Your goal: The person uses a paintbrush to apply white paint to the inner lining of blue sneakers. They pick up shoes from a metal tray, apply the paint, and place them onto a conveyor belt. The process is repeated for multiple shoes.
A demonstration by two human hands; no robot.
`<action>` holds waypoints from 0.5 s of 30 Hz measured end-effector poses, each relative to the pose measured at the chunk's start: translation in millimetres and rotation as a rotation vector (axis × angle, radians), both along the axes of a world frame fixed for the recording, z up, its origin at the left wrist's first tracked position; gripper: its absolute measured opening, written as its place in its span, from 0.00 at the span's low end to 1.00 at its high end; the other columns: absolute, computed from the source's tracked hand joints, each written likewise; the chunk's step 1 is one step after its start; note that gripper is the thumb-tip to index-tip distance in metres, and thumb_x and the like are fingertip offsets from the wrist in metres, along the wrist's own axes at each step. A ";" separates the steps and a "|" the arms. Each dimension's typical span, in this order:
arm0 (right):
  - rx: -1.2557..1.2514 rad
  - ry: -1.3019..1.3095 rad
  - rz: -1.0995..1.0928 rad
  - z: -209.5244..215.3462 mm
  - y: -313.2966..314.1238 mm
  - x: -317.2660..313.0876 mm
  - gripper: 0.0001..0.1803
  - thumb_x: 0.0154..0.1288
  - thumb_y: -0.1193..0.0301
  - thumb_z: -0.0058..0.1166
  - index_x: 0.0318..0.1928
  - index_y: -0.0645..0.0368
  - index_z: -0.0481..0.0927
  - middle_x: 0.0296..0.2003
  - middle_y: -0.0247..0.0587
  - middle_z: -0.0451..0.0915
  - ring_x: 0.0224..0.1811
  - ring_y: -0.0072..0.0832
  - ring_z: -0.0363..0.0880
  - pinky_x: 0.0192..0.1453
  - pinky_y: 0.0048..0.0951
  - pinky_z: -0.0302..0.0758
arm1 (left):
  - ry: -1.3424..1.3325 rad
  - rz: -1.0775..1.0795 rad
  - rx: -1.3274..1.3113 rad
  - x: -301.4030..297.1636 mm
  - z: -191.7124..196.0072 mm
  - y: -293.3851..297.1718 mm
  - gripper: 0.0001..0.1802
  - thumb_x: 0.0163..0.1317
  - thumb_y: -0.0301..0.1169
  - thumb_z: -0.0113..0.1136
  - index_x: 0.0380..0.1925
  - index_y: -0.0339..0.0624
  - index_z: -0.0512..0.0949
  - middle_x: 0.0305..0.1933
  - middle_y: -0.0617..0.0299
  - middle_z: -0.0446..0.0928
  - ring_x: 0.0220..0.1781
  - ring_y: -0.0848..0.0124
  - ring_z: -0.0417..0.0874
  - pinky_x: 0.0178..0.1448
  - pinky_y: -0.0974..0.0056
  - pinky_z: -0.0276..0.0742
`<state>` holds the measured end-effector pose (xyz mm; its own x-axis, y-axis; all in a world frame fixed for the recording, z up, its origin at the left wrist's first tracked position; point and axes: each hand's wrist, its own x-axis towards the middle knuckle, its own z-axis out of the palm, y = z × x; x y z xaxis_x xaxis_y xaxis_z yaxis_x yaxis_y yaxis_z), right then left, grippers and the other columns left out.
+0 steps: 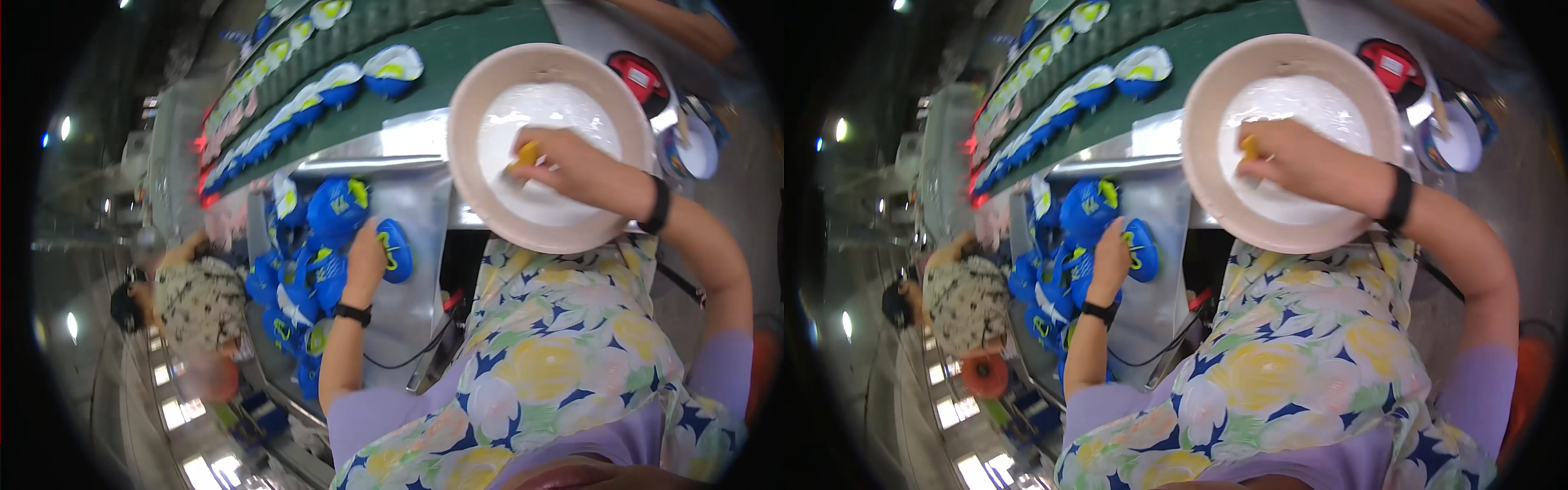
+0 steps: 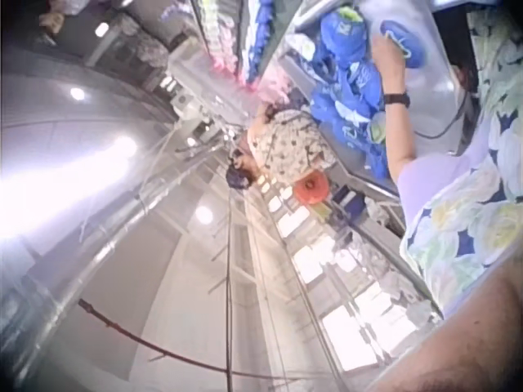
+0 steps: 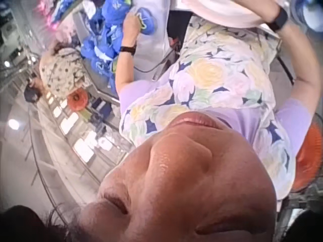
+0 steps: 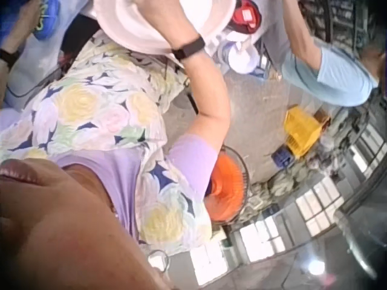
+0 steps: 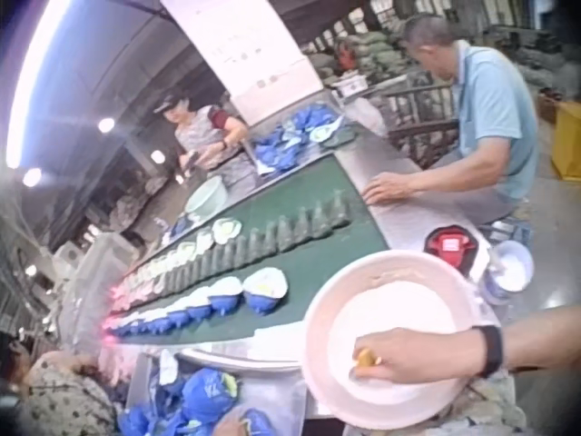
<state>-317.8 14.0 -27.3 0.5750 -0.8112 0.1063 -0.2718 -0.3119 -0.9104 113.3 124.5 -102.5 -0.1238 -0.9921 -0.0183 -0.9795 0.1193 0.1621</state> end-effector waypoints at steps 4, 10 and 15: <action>-0.055 0.316 0.227 -3.0 23.0 -10.0 0.12 0.61 0.67 0.59 0.39 0.63 0.75 0.33 0.54 0.81 0.38 0.51 0.81 0.42 0.44 0.75 | 0.423 0.082 -0.087 -26.8 64.5 -51.6 0.23 0.56 0.20 0.59 0.55 0.32 0.73 0.52 0.48 0.79 0.54 0.57 0.81 0.57 0.56 0.77; -0.177 0.173 -0.134 21.3 18.2 -63.2 0.12 0.64 0.66 0.58 0.39 0.61 0.75 0.31 0.51 0.79 0.36 0.47 0.79 0.42 0.41 0.74 | 1.509 0.320 0.305 -81.5 102.2 -95.3 0.27 0.72 0.40 0.50 0.67 0.42 0.64 0.62 0.58 0.73 0.60 0.63 0.78 0.63 0.56 0.76; -0.477 -0.116 -0.272 52.3 -1.4 -74.0 0.13 0.66 0.65 0.57 0.41 0.62 0.75 0.27 0.48 0.78 0.31 0.44 0.78 0.36 0.34 0.72 | 1.243 -0.004 0.579 -133.0 97.8 -121.4 0.27 0.72 0.40 0.50 0.68 0.43 0.63 0.63 0.57 0.73 0.60 0.63 0.78 0.63 0.56 0.77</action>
<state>-391.9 12.7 25.0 0.3144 -0.7751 0.5481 -0.3061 -0.6293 -0.7143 -19.8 3.1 -4.7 -0.3655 -0.8805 -0.3019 -0.1530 -0.2631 0.9526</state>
